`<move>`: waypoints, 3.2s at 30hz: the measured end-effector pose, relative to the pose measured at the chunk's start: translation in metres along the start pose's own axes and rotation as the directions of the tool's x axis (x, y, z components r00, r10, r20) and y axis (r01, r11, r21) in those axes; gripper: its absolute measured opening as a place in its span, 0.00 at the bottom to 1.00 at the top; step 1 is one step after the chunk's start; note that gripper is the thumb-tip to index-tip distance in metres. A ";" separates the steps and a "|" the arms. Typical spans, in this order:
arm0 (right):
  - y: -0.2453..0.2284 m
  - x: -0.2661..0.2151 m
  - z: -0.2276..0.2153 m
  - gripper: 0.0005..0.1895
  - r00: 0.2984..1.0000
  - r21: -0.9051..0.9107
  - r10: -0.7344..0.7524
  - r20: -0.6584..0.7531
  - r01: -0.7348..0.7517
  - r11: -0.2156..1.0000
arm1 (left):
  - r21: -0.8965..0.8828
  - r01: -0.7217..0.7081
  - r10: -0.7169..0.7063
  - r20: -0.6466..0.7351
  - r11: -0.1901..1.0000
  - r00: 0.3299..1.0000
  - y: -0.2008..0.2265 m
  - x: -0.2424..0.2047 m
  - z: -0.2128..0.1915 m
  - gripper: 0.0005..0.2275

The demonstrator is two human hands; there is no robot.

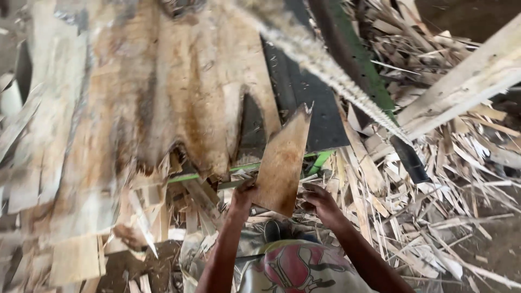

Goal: Manually processing or trimming sheets of wood bark or thin lumber using a stationary blade or cutter.

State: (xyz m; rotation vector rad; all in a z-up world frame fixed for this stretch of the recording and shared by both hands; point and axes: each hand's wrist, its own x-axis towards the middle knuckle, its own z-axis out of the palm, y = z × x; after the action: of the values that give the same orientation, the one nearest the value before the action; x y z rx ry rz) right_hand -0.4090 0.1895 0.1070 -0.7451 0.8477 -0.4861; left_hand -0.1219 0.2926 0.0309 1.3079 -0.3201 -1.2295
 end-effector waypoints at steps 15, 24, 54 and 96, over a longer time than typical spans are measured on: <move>-0.007 0.064 -0.058 0.07 0.992 0.069 0.121 0.023 -0.122 0.990 | 0.290 0.106 -0.126 0.053 0.951 0.991 0.042 0.007 0.061 0.18; -0.048 0.077 -0.113 0.13 0.988 0.129 0.087 0.129 -0.104 0.986 | -0.225 -0.188 0.106 -0.335 0.956 0.936 -0.014 0.012 0.158 0.08; -0.198 -0.044 -0.136 0.35 0.915 -0.851 -0.142 -0.377 -0.282 0.443 | 0.666 -0.091 0.454 -0.396 0.740 0.798 0.133 0.292 0.137 0.05; -0.245 -0.069 -0.099 0.34 0.919 -0.757 -0.148 -0.366 -0.202 0.621 | 0.968 -0.231 0.439 0.168 0.094 0.883 0.143 0.194 0.172 0.12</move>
State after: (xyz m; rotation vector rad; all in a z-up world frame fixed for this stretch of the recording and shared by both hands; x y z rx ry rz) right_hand -0.5522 0.0361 0.2814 -1.4835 1.5021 -0.2066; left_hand -0.1081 0.0114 0.1216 2.2547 -1.4308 -0.3257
